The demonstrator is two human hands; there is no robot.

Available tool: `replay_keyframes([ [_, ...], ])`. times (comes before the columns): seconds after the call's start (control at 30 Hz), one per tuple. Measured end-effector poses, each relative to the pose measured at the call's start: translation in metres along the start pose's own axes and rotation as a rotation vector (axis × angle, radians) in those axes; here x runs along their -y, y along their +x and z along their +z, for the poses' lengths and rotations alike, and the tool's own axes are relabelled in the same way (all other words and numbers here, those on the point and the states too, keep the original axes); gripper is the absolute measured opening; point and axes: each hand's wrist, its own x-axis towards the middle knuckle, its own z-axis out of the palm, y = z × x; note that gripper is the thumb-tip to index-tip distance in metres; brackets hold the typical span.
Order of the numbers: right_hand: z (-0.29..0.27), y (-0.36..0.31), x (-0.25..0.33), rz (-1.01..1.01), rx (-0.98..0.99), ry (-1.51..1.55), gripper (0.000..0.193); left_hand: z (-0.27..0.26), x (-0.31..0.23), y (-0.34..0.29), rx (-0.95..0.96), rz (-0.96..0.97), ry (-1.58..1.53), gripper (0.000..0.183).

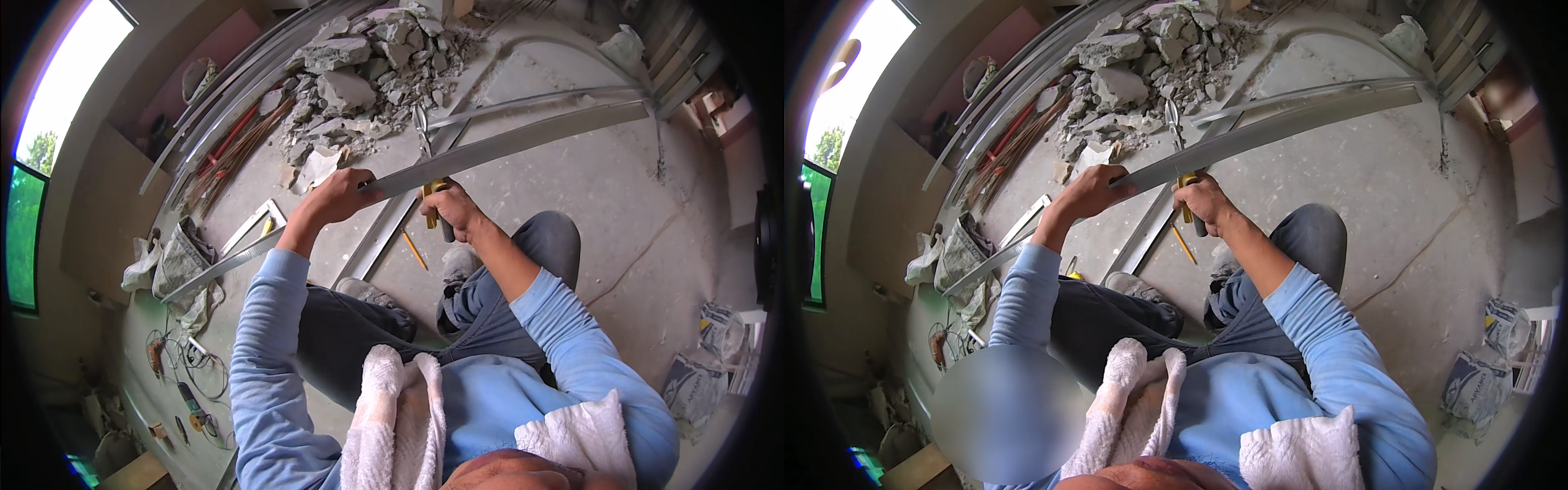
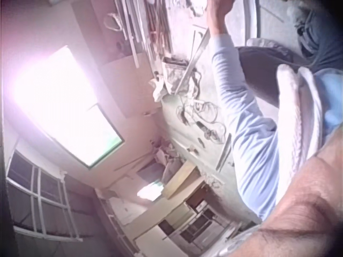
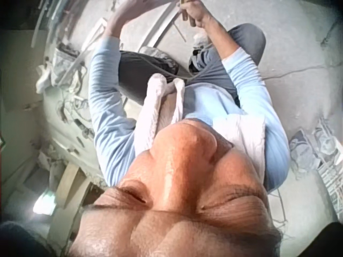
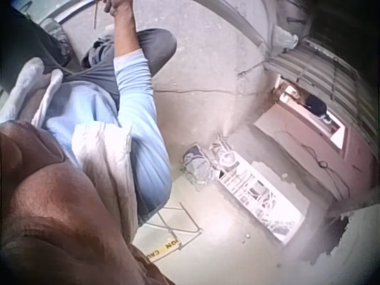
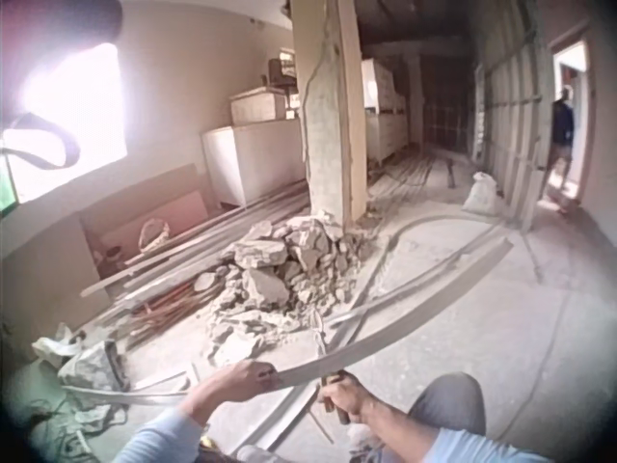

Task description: The person measures a metal strip with a tape measure and marks it with a pencil, then uses tin snips to cut the strip. The person repeats the measuring and cutting process on another metal strip.

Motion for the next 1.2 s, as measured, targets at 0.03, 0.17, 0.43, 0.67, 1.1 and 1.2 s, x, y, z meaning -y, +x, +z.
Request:
replay_keyframes([
  [0.03, -0.003, 0.002, 0.001, -0.022, 0.032, -0.015, 0.03, 0.0, 0.001, 0.005, 0.018, 0.013, -0.005, 0.042],
  [0.17, -0.014, -0.006, -0.02, -0.017, -0.046, -0.048, 0.036, 0.007, 0.012, 0.014, -0.103, 0.001, -0.038, 0.039],
  [0.43, -0.019, 0.001, -0.051, -0.134, -0.265, 0.214, 0.039, 0.006, 0.027, 0.028, -0.232, 0.016, -0.053, 0.035],
  [0.67, -0.011, 0.004, -0.068, -0.184, -0.296, -0.306, 0.032, -0.005, 0.023, 0.029, -0.377, -0.038, -0.039, 0.033],
  [1.1, -0.026, -0.017, -0.052, -0.345, -0.152, -0.68, 0.073, -0.007, 0.029, 0.03, -0.34, -0.007, -0.145, 0.04],
  [1.2, -0.027, -0.016, -0.055, -0.347, -0.149, -0.677, 0.075, -0.008, 0.029, 0.032, -0.37, -0.007, -0.109, 0.042],
])
